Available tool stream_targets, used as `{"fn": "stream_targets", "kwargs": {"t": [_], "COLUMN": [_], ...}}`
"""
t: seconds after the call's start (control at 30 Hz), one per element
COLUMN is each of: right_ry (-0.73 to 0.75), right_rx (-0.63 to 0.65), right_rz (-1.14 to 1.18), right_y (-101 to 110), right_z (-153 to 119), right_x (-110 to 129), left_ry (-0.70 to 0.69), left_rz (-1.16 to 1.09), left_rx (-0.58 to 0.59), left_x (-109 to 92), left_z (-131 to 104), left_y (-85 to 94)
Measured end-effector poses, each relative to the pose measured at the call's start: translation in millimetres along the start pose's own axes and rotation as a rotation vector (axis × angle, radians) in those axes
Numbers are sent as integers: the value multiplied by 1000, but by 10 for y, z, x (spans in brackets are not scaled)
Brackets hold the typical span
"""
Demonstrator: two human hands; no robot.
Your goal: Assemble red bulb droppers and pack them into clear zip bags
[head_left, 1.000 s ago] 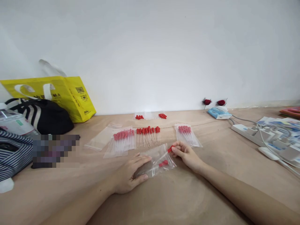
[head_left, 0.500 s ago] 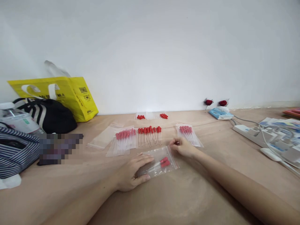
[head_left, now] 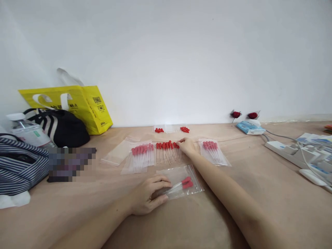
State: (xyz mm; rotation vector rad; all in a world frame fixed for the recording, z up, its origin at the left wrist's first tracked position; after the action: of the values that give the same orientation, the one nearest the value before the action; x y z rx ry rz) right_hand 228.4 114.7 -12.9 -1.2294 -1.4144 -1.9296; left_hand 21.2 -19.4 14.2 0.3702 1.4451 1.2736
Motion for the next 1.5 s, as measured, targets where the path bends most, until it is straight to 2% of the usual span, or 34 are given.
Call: {"fn": "stream_targets", "kwargs": {"t": [0.13, 0.27, 0.37, 0.43, 0.53, 0.7, 0.9, 1.0, 1.13, 1.23, 1.37, 1.5], "right_ry": [1, 44, 79, 130, 119, 14, -65, -79, 14, 106, 168, 179], "right_rx": [-4, -35, -85, -126, -140, -171, -2, 166, 440, 577, 634, 671], "right_rz": [164, 350, 481, 657, 744, 845, 931, 882, 663, 578, 538, 377], "right_y": [37, 307, 612, 804, 995, 1008, 849, 820, 793, 755, 723, 731], "right_z": [-18, -149, -345, -503, -710, -866, -1000, -1083, -1144, -1159, -1150, -1107], "right_x": [10, -9, -163, -325, -556, -677, -553, -502, -459, -436, -413, -430], "left_ry": [55, 76, 88, 98, 83, 47, 113, 141, 133, 126, 134, 131], "left_rz": [-5, 4, -2, -8, 7, 39, 79, 87, 61, 50, 55, 48], "left_rx": [14, 28, 31, 30, 31, 27, 40, 43, 32, 24, 25, 21], "left_x": [28, 51, 47, 46, 59, 92, 56, 44, 48, 41, 41, 90], "left_z": [-13, -15, -2, 9, 18, 8, 3, 6, 7, 10, 9, -10], "left_y": [-15, -31, -27, -21, -23, -45, -29, -20, -18, -14, -14, -38]}}
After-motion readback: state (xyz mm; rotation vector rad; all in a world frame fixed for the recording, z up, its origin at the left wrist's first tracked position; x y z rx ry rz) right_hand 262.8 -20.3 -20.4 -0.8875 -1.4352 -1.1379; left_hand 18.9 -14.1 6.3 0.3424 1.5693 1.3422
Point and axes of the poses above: each hand's wrist, its own z-axis towards the middle knuckle, its own y-axis out of the back of the hand, x = y × z, the point moved 1 cm from there along z, towards the middle knuckle, and after that the axes turned 1 degree about -y, right-handed, at the moved point
